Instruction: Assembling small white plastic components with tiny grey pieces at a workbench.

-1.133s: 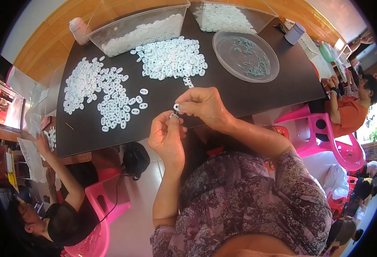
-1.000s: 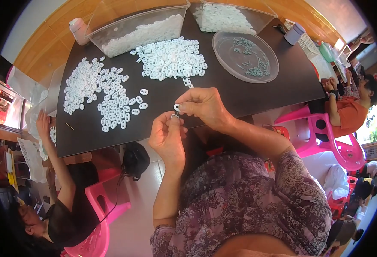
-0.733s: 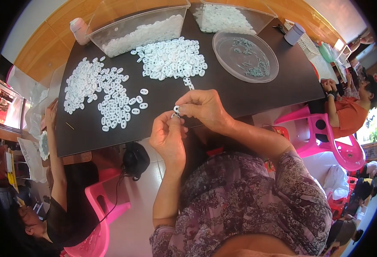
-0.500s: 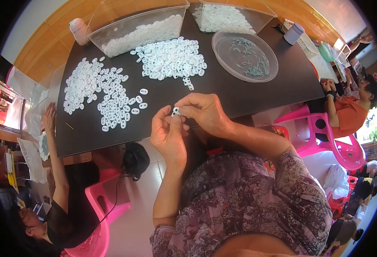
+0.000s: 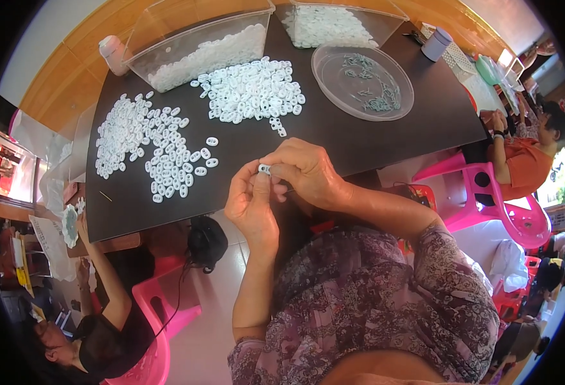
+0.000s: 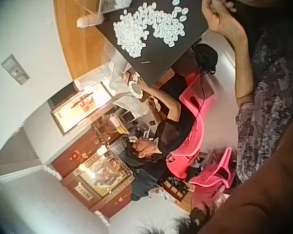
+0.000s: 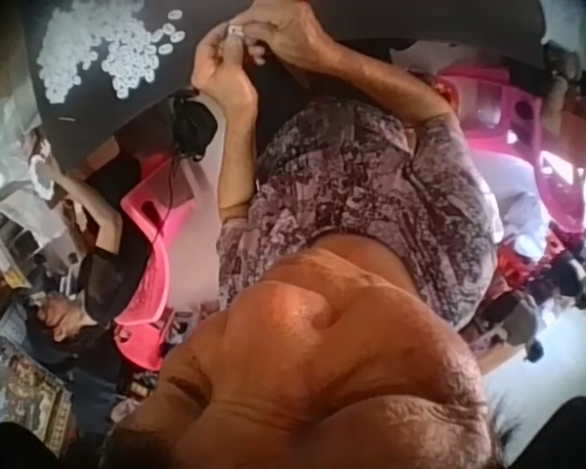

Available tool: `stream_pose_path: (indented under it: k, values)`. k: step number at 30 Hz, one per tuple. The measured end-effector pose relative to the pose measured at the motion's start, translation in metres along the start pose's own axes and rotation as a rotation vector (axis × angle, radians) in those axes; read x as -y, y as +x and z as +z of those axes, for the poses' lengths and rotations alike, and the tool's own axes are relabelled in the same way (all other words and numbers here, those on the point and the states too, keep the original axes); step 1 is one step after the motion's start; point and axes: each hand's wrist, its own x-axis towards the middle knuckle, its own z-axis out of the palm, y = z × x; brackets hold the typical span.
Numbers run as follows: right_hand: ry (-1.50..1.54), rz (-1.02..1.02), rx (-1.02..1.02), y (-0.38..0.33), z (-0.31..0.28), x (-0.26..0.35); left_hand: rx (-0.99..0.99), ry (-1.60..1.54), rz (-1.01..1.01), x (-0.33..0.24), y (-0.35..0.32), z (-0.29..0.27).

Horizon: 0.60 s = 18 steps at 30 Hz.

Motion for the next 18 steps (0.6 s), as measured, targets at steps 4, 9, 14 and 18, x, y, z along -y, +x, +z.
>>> stream_pose_path:
  k: [4, 9, 14, 18]
  values:
    - [0.396, 0.416, 0.071, 0.0, -0.002, 0.01, 0.067, -0.014, -0.031, 0.001, -0.002, -0.004]
    - [0.379, 0.282, 0.053, -0.005, -0.003, -0.003, 0.109, 0.028, -0.063, -0.002, -0.002, -0.003]
    - [0.46, 0.362, 0.063, -0.005, -0.006, -0.002, 0.067, 0.048, -0.034, 0.0, -0.003, 0.0]
    - [0.15, 0.107, 0.069, -0.007, -0.009, -0.004, 0.066, 0.016, -0.022, 0.003, -0.002, 0.001]
